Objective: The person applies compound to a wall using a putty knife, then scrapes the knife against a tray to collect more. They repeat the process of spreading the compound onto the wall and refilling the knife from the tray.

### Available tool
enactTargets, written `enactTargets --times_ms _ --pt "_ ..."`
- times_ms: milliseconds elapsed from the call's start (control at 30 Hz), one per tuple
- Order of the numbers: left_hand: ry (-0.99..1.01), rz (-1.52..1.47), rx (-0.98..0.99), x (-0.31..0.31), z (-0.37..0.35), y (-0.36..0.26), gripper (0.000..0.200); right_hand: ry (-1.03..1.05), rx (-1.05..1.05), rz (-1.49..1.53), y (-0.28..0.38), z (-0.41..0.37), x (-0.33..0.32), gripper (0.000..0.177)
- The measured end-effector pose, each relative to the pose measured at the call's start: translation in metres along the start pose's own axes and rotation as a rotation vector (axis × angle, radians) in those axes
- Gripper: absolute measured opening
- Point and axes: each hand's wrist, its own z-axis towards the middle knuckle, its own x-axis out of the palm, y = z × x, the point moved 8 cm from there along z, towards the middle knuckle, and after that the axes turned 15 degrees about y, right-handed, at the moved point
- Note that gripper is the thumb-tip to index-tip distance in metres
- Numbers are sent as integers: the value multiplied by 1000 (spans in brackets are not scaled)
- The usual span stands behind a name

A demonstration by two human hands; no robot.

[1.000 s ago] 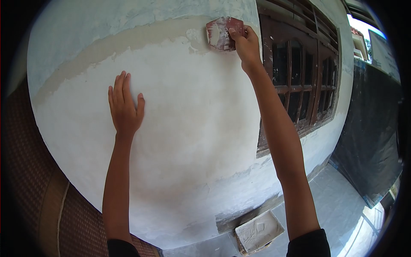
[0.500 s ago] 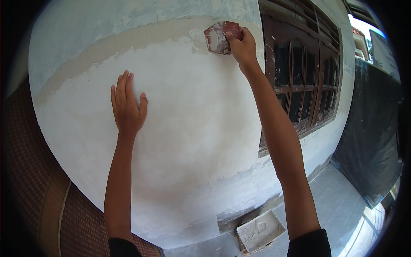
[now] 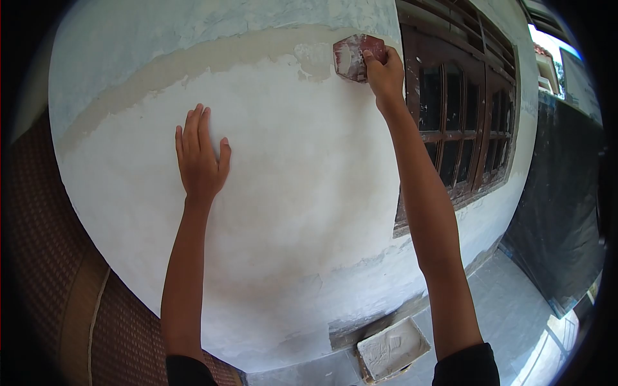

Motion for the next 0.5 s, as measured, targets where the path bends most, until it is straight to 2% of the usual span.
enactTargets --times_ms 100,233,367,433,500 --pt "1 2 -8 1 1 -1 61 73 -4 206 -2 3 10 28" --pt "2 0 2 1 0 1 62 131 -55 53 5 0 37 32" --pt "1 -6 -3 0 0 1 62 64 79 66 -24 8 8 35" --pt "-2 -6 -3 -1 -1 -1 62 11 36 187 -24 2 -9 34" --pt "-6 -4 -7 0 0 0 61 47 13 262 -22 -1 -4 34"
